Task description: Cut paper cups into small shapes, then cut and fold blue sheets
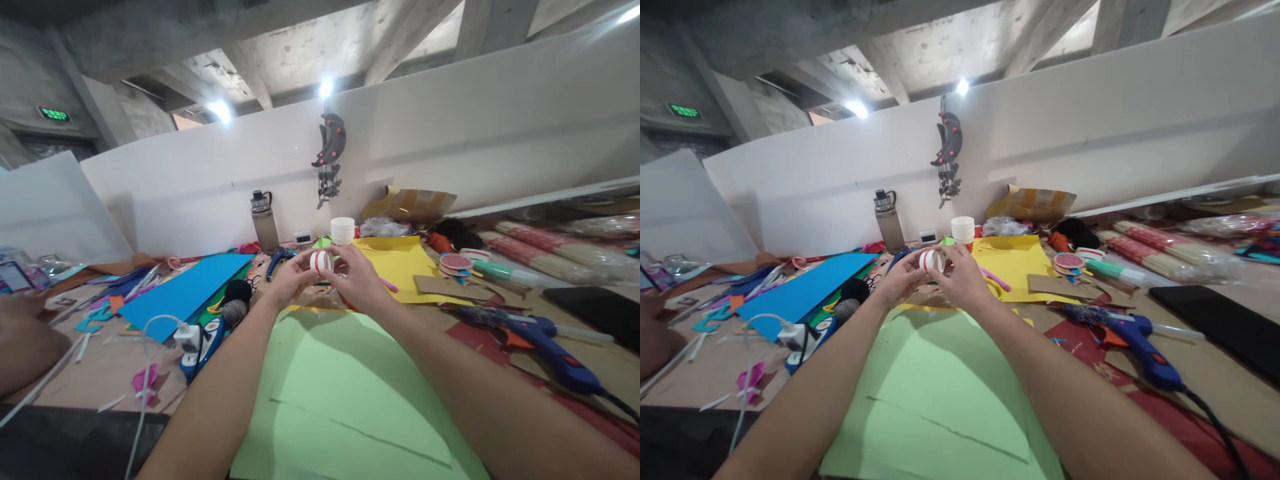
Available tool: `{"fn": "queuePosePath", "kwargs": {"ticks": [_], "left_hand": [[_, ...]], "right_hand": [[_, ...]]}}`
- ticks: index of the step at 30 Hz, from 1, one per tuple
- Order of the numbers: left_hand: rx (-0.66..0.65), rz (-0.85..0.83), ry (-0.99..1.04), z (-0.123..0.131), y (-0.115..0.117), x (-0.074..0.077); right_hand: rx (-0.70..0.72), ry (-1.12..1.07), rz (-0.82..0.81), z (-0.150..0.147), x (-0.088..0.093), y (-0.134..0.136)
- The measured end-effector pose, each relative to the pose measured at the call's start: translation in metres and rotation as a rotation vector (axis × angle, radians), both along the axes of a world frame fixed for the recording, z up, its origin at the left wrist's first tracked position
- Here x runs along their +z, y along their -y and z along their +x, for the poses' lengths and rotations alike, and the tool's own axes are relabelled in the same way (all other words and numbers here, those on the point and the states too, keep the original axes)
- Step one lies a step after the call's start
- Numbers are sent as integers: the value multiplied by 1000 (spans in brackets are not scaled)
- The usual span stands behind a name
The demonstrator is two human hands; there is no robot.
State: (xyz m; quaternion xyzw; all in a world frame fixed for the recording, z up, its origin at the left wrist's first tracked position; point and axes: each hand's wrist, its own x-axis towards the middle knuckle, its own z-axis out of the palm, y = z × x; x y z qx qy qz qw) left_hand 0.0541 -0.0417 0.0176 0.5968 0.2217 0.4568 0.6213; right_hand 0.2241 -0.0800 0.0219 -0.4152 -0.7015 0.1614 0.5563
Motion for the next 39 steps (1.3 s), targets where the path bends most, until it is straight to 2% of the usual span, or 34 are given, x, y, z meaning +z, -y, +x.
{"fn": "queuePosePath", "kwargs": {"ticks": [16, 22, 28, 34, 39], "left_hand": [[-14, 18, -19, 2, 1, -1], [19, 19, 22, 4, 3, 1], [39, 101, 61, 3, 2, 2], [12, 151, 37, 2, 4, 6], [51, 123, 26, 0, 2, 4]], "right_hand": [[15, -11, -28, 0, -3, -4], [67, -5, 51, 4, 0, -4], [138, -63, 96, 4, -2, -7], [134, -98, 98, -1, -3, -4], [142, -61, 106, -1, -4, -4]]}}
